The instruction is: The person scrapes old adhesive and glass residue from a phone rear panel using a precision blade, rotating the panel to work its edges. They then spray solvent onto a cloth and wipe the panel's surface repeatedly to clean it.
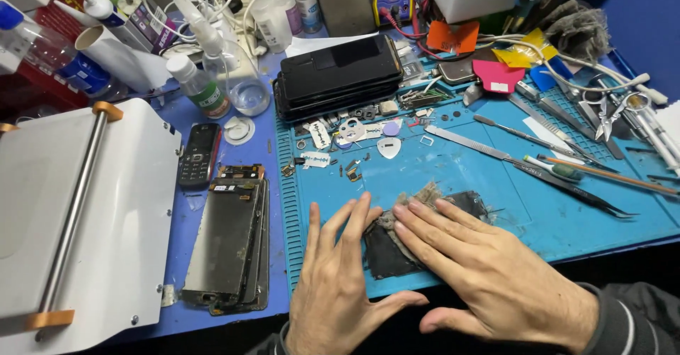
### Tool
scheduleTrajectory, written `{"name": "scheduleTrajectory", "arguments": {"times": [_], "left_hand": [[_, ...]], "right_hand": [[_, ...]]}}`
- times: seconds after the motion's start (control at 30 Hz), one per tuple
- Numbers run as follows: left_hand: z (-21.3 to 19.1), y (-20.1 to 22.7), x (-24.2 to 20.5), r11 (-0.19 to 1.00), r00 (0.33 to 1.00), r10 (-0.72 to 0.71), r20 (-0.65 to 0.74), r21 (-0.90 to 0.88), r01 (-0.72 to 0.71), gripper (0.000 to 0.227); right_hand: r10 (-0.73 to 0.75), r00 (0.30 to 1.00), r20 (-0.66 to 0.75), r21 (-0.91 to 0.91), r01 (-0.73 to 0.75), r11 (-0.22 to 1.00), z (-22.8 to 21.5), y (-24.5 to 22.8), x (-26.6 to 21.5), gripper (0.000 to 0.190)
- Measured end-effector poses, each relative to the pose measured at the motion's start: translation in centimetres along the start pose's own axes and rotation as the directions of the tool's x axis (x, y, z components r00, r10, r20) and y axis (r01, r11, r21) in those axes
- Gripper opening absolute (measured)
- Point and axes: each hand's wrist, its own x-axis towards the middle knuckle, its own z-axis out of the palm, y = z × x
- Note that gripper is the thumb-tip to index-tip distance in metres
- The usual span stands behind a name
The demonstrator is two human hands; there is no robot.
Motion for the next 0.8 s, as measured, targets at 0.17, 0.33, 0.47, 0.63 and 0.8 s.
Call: {"name": "scheduleTrajectory", "arguments": {"times": [0.17, 0.33, 0.47, 0.63, 0.8], "left_hand": [[-0.3, 0.1, 0.2, 1.000, 1.000, -0.017, 0.005, 0.008, 0.017, 0.124], [-0.4, 0.2, 0.0, 0.999, 0.999, -0.022, 0.045, 0.046, 0.020, 0.120], [-0.2, 0.1, -0.2, 0.998, 0.998, -0.047, 0.049, 0.040, 0.045, 0.120], [0.1, 0.0, -0.1, 0.998, 0.998, -0.038, 0.050, 0.046, 0.035, 0.115], [-0.2, 0.1, 0.1, 0.998, 0.997, -0.055, 0.052, 0.044, 0.053, 0.116]], "right_hand": [[-0.030, 0.995, 0.092, -0.005, 0.030, 1.000, -1.0, 0.4, -2.0, 0.091], [0.070, 0.997, 0.041, -0.133, -0.064, 0.989, 0.2, -0.2, -0.1, 0.097], [0.009, 0.993, 0.117, -0.049, -0.004, 0.999, -0.2, -0.6, -1.8, 0.101], [0.107, 0.991, 0.081, -0.209, -0.088, 0.974, -0.1, 0.0, -0.5, 0.100], [-0.013, 0.989, 0.145, 0.019, 0.010, 1.000, -0.5, -0.6, -1.7, 0.094]]}}
